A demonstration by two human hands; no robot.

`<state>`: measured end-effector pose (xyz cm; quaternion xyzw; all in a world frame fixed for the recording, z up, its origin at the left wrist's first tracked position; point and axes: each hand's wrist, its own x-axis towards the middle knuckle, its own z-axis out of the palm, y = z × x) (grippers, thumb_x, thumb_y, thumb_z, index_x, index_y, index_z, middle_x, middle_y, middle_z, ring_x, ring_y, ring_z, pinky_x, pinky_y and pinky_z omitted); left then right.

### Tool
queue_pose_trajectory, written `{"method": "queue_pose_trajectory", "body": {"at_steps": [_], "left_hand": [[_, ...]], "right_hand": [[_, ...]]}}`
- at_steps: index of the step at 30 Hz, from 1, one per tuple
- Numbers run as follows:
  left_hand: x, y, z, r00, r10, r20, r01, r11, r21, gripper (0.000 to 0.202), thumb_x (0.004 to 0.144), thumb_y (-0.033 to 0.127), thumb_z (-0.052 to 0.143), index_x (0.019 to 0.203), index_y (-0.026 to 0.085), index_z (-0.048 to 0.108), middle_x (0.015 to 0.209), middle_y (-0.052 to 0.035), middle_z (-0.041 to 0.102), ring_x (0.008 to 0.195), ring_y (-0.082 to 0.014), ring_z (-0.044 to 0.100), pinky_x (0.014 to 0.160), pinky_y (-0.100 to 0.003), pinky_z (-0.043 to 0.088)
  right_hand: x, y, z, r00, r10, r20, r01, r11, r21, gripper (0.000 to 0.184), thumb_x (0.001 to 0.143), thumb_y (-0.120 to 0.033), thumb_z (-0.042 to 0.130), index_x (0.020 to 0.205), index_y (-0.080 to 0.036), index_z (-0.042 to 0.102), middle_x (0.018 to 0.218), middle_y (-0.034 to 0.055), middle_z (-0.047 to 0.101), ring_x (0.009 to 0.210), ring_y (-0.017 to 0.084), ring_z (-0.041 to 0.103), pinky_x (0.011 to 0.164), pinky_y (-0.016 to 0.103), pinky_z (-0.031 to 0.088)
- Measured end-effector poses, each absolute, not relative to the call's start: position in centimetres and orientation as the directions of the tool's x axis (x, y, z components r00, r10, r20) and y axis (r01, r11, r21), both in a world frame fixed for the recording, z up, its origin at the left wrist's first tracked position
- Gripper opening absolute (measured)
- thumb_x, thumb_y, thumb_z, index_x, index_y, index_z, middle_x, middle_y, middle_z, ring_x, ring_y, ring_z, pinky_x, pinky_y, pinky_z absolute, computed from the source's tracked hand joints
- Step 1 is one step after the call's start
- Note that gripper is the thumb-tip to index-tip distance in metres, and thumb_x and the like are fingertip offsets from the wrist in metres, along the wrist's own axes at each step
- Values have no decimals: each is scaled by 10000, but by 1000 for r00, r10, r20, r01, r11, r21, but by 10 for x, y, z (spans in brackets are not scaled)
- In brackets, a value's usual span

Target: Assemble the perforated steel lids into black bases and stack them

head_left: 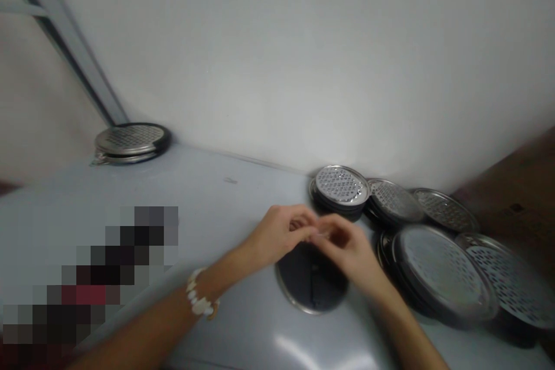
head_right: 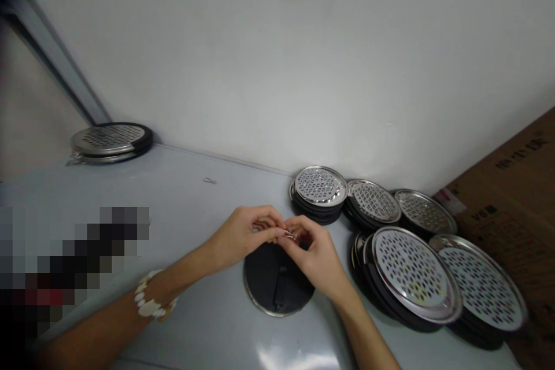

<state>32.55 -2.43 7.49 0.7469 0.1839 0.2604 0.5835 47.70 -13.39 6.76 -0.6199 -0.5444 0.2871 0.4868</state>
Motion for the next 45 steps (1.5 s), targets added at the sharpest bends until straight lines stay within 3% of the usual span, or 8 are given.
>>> {"method": "queue_pose_trajectory", "body": {"at_steps": [12, 18, 23, 30, 36, 39, 42, 45], "left_hand": [[321, -22, 77, 846, 505, 172, 23, -356, 934, 120, 824, 166, 655, 853, 162, 771, 771, -31, 767, 709, -151, 690, 693, -237, 518], [311, -21, 78, 975, 216, 46, 16, -280, 960, 79, 748, 146, 741, 826, 149, 755, 711, -9, 723, 660, -132, 655, 623, -206, 493], [307, -28, 79, 999, 41, -14, 27, -350, 936, 137, 713, 80, 765, 814, 170, 784, 701, 5, 727, 634, -120, 652, 595, -183, 478], [311, -33, 73, 999, 16, 35, -21, -524, 851, 255, 722, 24, 723, 832, 227, 832, 734, 9, 784, 633, -127, 685, 619, -180, 476], [309, -39, 76, 1000, -25, 16, -27, -567, 823, 308, 757, 12, 671, 916, 218, 837, 835, -22, 813, 712, -148, 735, 683, -183, 499], [307, -45, 73, 1000, 2, 29, -22, -601, 799, 264, 788, 35, 687, 923, 211, 831, 857, -20, 813, 754, -150, 742, 733, -190, 502], [304, -51, 66, 996, 50, 71, -21, -657, 754, 222, 842, 76, 692, 949, 226, 815, 907, -7, 811, 846, -162, 743, 828, -219, 502], [299, -56, 60, 985, 65, 158, -63, -723, 688, 158, 907, 131, 665, 949, 214, 794, 941, -19, 796, 926, -177, 720, 924, -267, 494]], "right_hand": [[491, -139, 76, 152, 975, 160, 513, 60, -856, 69, 789, -211, 620, 742, -186, 664, 681, -6, 652, 658, 157, 598, 638, 265, 470], [478, -168, 77, 114, 992, 55, 598, -25, -801, 131, 730, -88, 549, 734, -192, 628, 678, -30, 595, 647, 137, 542, 618, 240, 414], [455, -205, 63, 152, 979, 138, 652, 5, -758, 114, 836, -123, 572, 795, -209, 635, 770, 3, 631, 720, 159, 589, 670, 259, 438], [445, -217, 47, 207, 966, 158, 604, 1, -797, 177, 971, -238, 540, 820, -214, 630, 863, 40, 639, 805, 174, 617, 719, 279, 452], [448, -222, 49, 140, 980, 141, 633, 21, -774, 129, 985, -204, 525, 886, -219, 607, 927, 38, 635, 884, 183, 601, 786, 307, 457], [451, -227, 45, 95, 975, 202, 696, 80, -714, 106, 981, -162, 513, 924, -228, 573, 937, 26, 621, 950, 192, 587, 957, 391, 434], [454, -229, 41, 40, 969, 243, 736, 136, -664, 132, 985, -125, 483, 968, -237, 550, 945, 10, 599, 986, 180, 582, 1153, 511, 291], [457, -228, 39, -15, 962, 271, 794, 176, -581, 172, 984, -94, 442, 1002, -236, 537, 985, 20, 581, 1000, 175, 569, 1197, 549, 240]]}}
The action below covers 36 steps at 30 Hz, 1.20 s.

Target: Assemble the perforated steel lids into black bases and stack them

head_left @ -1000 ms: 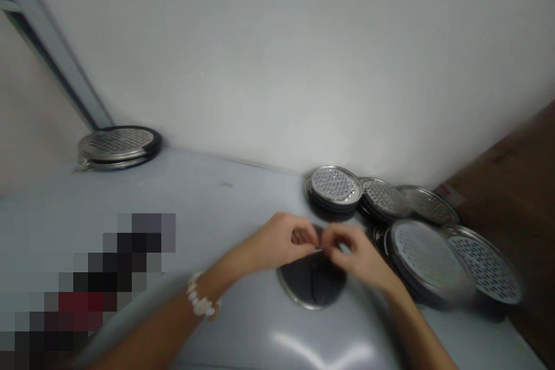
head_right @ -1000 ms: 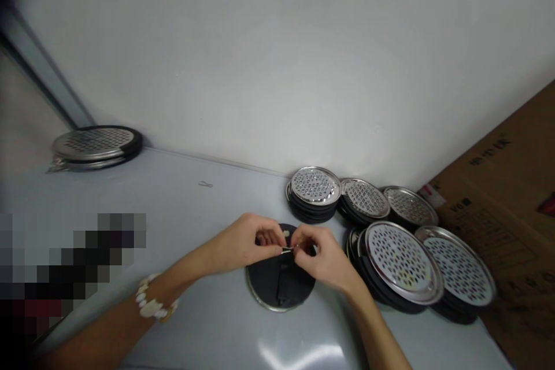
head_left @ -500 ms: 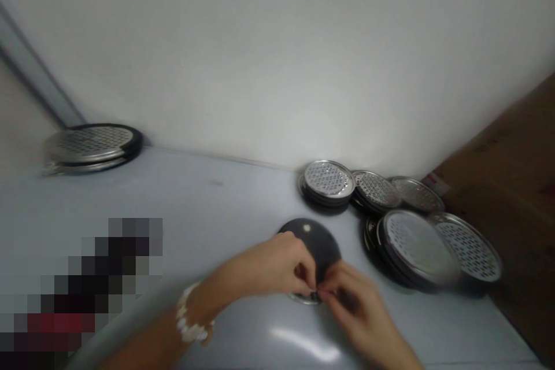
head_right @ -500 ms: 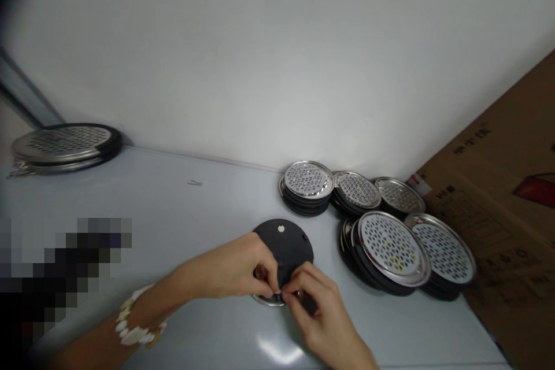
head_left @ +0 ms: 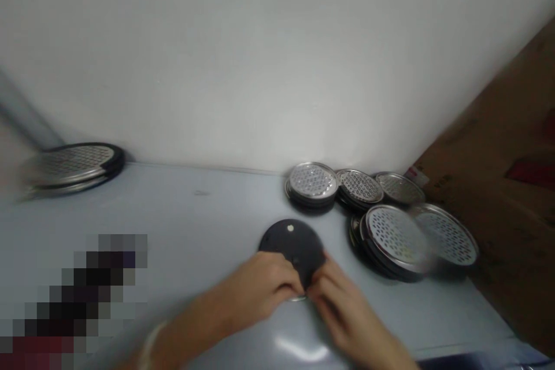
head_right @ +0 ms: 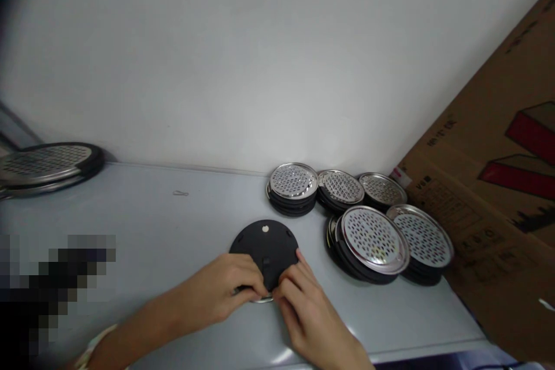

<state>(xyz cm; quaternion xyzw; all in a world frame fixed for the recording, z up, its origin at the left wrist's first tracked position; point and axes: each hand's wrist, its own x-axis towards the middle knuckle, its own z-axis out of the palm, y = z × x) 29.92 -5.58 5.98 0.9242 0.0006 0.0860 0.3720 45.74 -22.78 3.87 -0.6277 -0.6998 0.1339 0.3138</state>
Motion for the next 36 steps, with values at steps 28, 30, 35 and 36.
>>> {"method": "queue_pose_trajectory", "body": {"at_steps": [28, 30, 35, 36], "left_hand": [[299, -51, 53, 954, -14, 300, -183, -820, 542, 165, 926, 62, 601, 843, 177, 684, 886, -13, 720, 884, -155, 639, 995, -316, 429], [300, -51, 53, 954, -25, 299, -189, -825, 533, 170, 931, 63, 594, 839, 174, 685, 881, -12, 719, 872, -156, 627, 986, -322, 425], [303, -52, 55, 970, 27, 240, -107, -841, 530, 166, 925, 94, 620, 827, 196, 706, 902, -6, 718, 947, -183, 592, 889, -295, 452], [303, -53, 55, 973, 44, 227, -87, -842, 533, 165, 926, 101, 622, 834, 202, 715, 918, -7, 717, 969, -188, 587, 875, -290, 456]], "right_hand": [[468, -213, 44, -120, 937, 328, 739, 305, -601, 182, 946, -69, 475, 948, -198, 604, 954, 32, 611, 1003, 155, 604, 1236, 474, 271], [469, -213, 46, -124, 936, 330, 739, 309, -599, 186, 938, -61, 479, 937, -192, 611, 936, 30, 610, 980, 152, 615, 1238, 468, 273], [471, -213, 50, -124, 940, 317, 731, 303, -611, 190, 925, -51, 494, 925, -192, 622, 922, 32, 616, 954, 157, 628, 1217, 461, 320], [472, -213, 50, -125, 941, 316, 728, 303, -615, 188, 929, -57, 496, 924, -195, 624, 928, 35, 620, 967, 163, 627, 1207, 459, 340]]}}
